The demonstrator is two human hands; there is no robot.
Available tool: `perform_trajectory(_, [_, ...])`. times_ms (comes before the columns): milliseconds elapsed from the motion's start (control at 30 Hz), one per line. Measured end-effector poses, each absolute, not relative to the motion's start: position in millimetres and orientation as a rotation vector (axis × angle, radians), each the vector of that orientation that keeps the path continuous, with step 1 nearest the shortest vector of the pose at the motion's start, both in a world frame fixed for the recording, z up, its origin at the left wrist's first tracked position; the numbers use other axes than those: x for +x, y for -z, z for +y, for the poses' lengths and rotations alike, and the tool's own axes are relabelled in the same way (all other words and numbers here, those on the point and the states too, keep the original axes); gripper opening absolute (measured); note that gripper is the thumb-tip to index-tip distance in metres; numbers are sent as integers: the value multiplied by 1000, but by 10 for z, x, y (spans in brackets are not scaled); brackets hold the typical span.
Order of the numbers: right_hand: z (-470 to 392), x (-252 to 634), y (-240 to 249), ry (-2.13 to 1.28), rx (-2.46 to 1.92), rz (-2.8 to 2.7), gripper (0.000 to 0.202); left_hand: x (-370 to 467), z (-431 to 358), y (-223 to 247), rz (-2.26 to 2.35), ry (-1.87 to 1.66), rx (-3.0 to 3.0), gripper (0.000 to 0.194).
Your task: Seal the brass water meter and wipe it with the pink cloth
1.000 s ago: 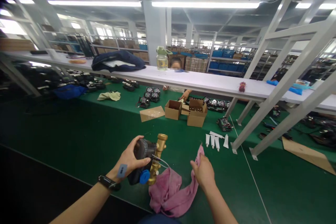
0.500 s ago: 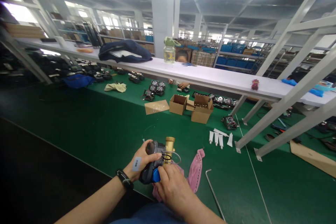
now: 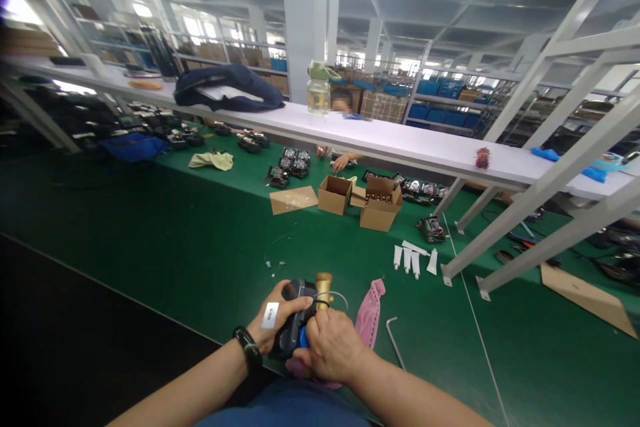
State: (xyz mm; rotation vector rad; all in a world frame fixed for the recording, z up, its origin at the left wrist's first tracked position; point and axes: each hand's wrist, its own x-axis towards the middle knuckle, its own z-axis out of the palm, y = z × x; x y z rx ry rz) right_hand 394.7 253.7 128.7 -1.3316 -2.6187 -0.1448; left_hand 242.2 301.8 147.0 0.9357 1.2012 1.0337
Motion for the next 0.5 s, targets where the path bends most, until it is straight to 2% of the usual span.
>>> perform_trajectory(133, [2598,3889,-1129,80,-1437,-2505,38,2408,3075,-1363,1204,-1036,910,42])
perform_trajectory(300, [2694,4019,-998,-157,-1438,-2364,29,2330,3274,-1087,1092,-970,669,43])
perform_trajectory(433, [2622,4279,-587,-260,-1904,-2096,15,2275,3513,-857,1055,-855,541,37])
perform_trajectory(500, [2515,4348,-284,-326,-2064,-2061,17,2264,3639,-766,1045,-808,480,38])
